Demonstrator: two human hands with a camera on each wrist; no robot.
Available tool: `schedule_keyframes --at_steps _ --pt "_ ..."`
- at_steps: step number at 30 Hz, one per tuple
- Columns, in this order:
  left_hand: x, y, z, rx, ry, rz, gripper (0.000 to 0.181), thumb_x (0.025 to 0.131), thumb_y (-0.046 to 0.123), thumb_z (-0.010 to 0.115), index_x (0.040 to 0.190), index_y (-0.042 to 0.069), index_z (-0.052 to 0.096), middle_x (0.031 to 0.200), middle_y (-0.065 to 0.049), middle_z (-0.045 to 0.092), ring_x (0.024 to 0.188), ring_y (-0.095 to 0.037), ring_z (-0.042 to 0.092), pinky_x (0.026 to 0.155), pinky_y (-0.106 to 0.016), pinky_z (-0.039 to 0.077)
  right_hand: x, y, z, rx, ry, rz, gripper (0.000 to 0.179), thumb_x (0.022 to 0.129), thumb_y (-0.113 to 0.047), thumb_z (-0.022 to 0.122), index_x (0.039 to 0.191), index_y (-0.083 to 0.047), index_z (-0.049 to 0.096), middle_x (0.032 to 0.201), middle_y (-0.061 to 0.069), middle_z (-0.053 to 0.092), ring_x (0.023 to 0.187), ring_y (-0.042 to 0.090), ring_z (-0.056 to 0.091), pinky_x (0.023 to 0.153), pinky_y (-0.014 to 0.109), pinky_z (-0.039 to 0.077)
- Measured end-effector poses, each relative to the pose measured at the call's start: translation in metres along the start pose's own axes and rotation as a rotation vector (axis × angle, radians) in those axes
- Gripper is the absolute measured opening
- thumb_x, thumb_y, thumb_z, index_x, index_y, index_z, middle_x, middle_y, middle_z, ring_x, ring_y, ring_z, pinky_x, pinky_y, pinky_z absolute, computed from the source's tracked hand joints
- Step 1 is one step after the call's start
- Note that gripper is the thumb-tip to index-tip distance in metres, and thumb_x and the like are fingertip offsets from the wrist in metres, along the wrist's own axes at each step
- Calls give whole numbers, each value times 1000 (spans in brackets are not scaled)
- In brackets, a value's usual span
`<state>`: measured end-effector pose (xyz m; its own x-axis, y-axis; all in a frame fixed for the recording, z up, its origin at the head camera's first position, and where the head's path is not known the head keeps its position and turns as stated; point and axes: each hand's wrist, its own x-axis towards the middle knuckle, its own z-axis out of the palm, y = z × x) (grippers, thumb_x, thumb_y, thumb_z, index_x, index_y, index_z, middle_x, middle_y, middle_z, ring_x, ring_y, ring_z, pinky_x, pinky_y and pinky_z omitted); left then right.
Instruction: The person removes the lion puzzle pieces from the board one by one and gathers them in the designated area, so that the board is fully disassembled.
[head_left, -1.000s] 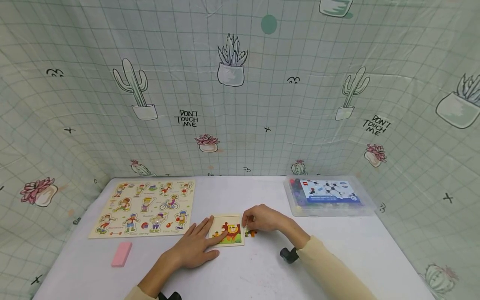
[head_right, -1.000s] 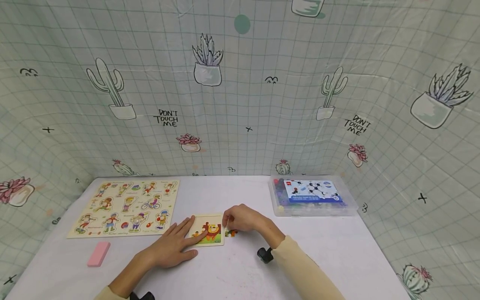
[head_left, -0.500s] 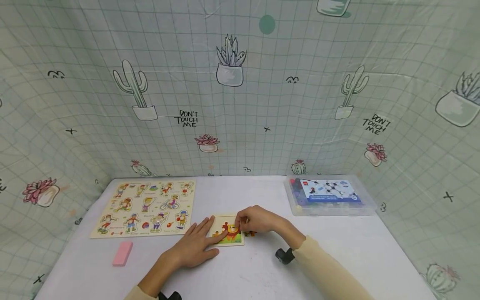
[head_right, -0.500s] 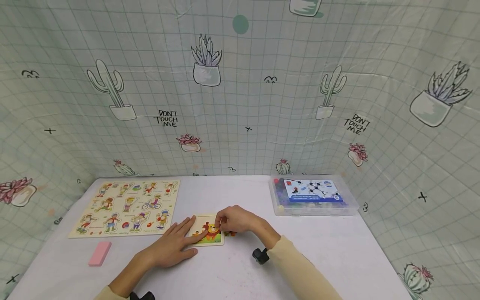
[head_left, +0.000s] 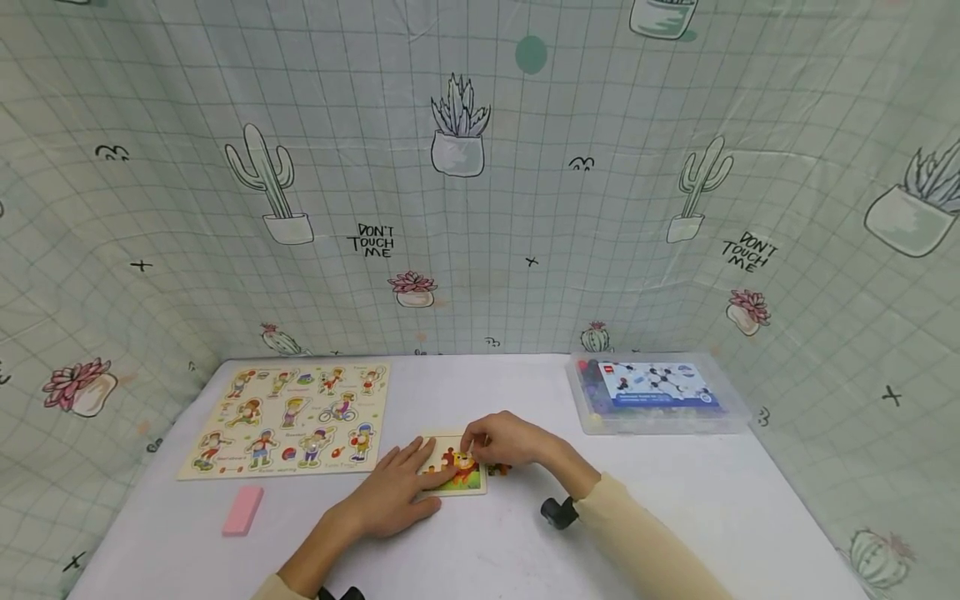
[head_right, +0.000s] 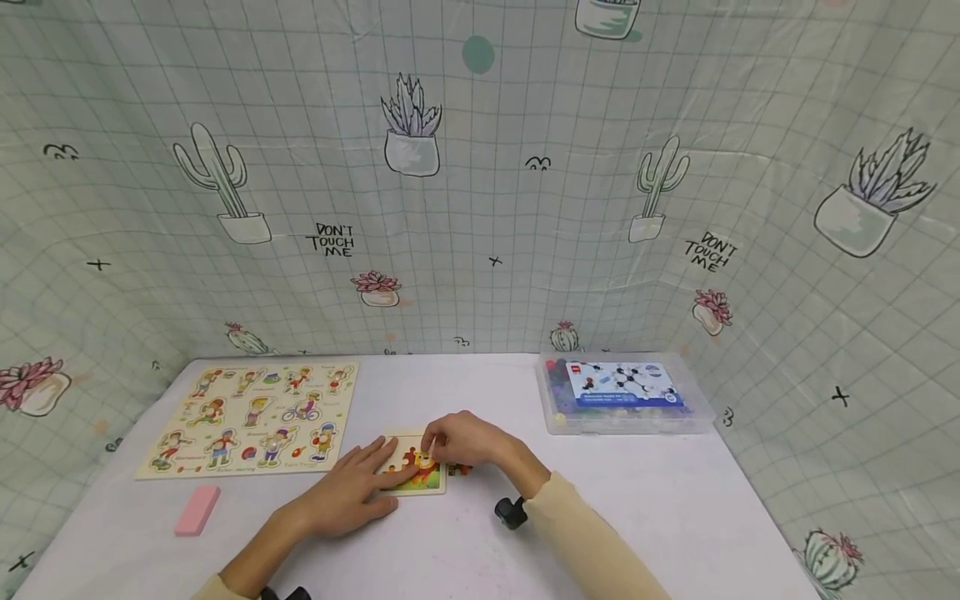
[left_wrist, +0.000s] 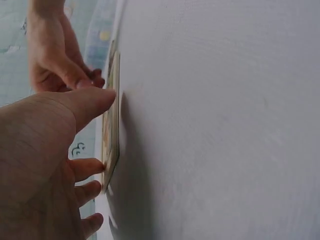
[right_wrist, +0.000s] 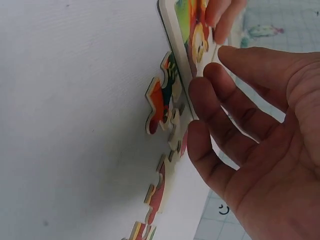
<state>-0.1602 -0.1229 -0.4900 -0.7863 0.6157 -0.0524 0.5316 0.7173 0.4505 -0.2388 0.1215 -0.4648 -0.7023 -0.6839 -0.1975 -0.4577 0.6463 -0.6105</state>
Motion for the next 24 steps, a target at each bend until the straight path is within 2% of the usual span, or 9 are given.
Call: schedule_keyframes --at_steps 5,16,24 --pt "4 5 2 -7 1 14 46 104 40 51 149 27 52 162 -22 28 151 -43 19 116 -66 19 9 -3 3 -46 5 -5 20 95 -8 63 111 -14 75 81 -9 61 66 5 52 62 21 45" --pt "8 8 7 29 -7 -4 47 105 43 49 150 30 50 165 -17 25 152 -41 18 116 -65 20 18 -10 9 -174 -3 5 26 96 -14 68 120 -13 74 98 -6 63 83 4 55 80 22 49" --pt "8 5 11 49 -26 -1 47 105 45 48 151 36 47 167 -13 17 153 -38 16 116 -66 18 20 -11 9 -160 3 8 27 96 -11 66 121 -13 74 102 -5 64 84 4 55 80 21 49"
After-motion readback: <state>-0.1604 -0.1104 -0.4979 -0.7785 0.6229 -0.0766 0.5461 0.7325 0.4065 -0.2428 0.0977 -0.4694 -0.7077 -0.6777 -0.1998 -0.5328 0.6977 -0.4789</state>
